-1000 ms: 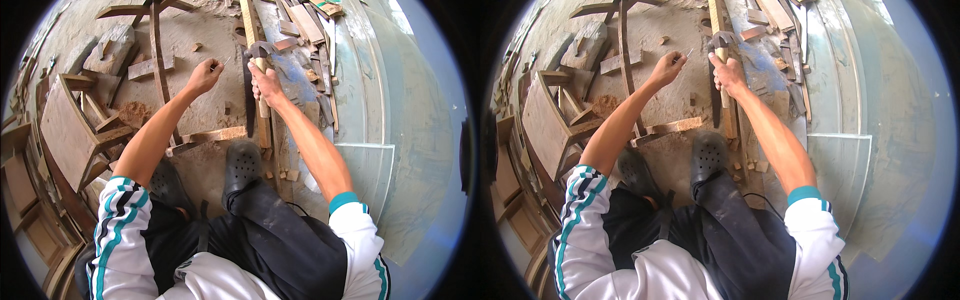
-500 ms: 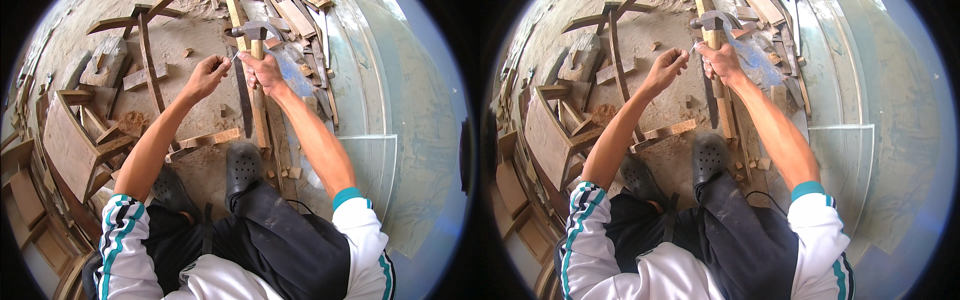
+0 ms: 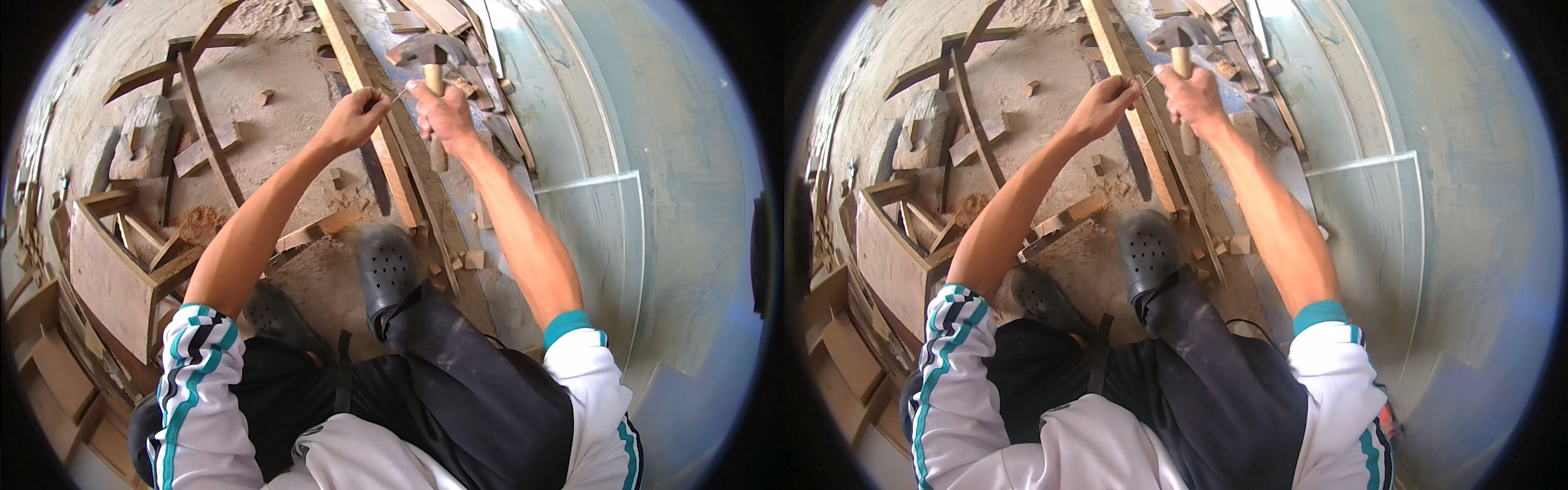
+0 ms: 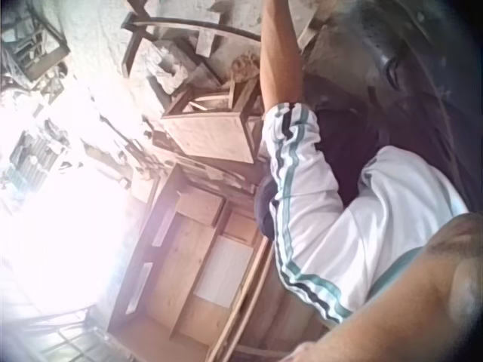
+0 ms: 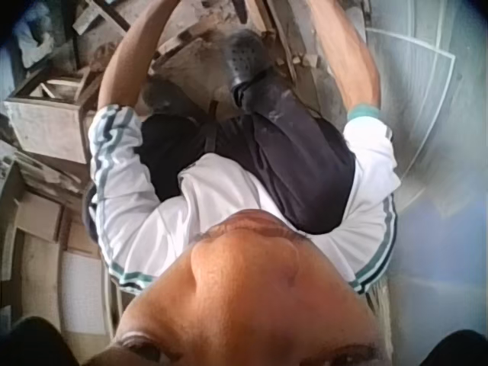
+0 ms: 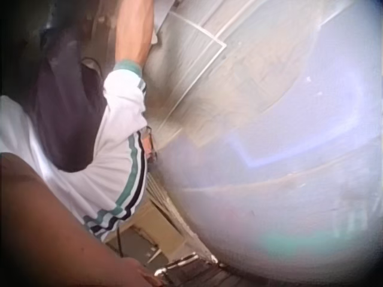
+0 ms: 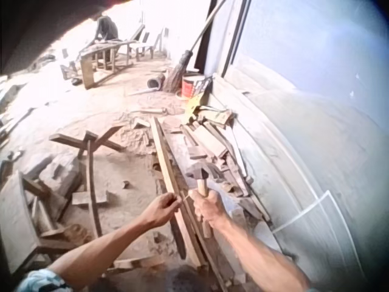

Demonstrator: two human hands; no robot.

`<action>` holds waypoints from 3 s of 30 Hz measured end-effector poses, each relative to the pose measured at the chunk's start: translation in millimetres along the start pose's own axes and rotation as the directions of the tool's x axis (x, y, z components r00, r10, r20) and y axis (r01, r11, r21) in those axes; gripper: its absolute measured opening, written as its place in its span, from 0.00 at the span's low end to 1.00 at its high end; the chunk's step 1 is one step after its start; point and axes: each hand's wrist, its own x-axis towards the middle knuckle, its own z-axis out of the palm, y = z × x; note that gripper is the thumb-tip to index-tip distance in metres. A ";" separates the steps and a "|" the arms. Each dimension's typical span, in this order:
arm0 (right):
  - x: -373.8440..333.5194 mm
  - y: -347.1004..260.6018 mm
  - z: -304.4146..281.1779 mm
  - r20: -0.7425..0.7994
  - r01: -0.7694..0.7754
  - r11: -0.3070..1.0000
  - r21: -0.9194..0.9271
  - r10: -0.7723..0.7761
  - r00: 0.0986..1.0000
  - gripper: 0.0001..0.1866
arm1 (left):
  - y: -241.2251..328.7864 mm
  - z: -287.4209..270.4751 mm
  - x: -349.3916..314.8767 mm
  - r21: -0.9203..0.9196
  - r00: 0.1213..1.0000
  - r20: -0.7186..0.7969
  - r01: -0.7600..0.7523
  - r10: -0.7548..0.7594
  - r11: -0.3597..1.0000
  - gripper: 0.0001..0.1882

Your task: The person sits on the floor and assembles a wooden frame by aligning pieces and hammering nails into place. They repeatedly position the frame, insert nails, and strike them with a hammer to secure the joints.

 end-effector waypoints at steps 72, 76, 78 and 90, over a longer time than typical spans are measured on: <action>-48.1 40.1 -64.4 -0.268 -0.193 0.981 0.007 0.188 0.945 0.16 | -5.7 57.3 88.1 0.615 0.986 0.165 -0.122 0.024 0.779 0.16; -15.0 38.5 -33.8 -0.204 -0.186 0.982 -0.044 0.173 0.963 0.17 | -18.3 -4.2 87.5 0.542 0.985 -0.137 -0.010 0.100 0.840 0.20; 1.4 37.0 -14.6 -0.183 -0.160 0.983 -0.089 0.141 0.973 0.16 | -21.5 -31.2 85.7 0.502 0.968 -0.232 0.036 0.095 0.864 0.21; 55.9 -2.6 123.4 0.383 0.262 0.571 -0.778 0.101 0.918 0.13 | -138.4 -202.0 62.8 0.532 0.789 -0.615 0.397 0.019 0.748 0.14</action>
